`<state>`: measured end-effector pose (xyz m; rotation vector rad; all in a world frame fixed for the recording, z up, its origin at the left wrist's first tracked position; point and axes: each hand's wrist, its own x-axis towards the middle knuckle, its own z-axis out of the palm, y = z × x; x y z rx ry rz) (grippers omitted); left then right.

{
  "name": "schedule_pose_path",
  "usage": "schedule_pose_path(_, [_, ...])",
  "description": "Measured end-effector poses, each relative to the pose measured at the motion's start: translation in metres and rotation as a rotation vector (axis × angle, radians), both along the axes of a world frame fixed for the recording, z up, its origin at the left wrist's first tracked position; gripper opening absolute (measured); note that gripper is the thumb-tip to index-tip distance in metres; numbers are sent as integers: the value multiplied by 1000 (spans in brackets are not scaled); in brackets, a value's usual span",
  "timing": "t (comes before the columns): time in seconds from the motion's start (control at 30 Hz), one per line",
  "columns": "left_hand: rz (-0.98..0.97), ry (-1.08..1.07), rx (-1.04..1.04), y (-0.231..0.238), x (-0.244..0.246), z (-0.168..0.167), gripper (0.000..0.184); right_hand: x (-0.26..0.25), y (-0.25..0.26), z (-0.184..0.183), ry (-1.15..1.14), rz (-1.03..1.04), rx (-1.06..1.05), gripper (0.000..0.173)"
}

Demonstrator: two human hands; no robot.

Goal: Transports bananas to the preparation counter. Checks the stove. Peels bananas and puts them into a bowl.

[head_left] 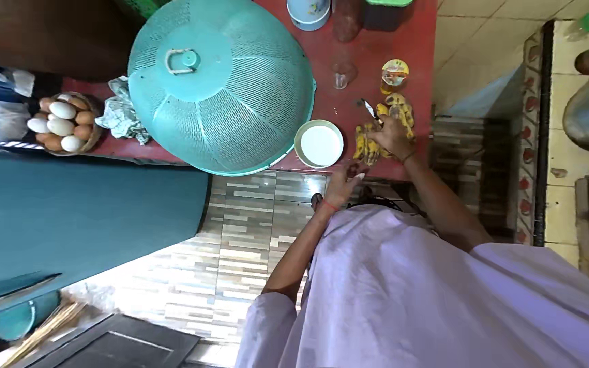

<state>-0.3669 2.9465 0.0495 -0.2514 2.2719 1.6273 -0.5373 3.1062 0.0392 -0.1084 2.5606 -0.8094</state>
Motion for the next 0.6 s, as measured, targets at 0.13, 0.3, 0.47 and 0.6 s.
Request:
schedule_pose_path(0.13, [85, 191, -168, 29, -36, 3, 95, 25, 13, 30, 131, 3, -208, 54])
schedule_pose_path(0.3, [158, 198, 101, 40, -54, 28, 71, 74, 15, 84, 286, 22, -365, 48])
schedule_pose_path(0.47, [181, 162, 192, 30, -39, 44, 65, 90, 34, 109, 94, -3, -477, 35])
schedule_pose_path(0.6, [155, 179, 129, 24, -22, 55, 62, 97, 37, 114, 108, 18, -485, 32])
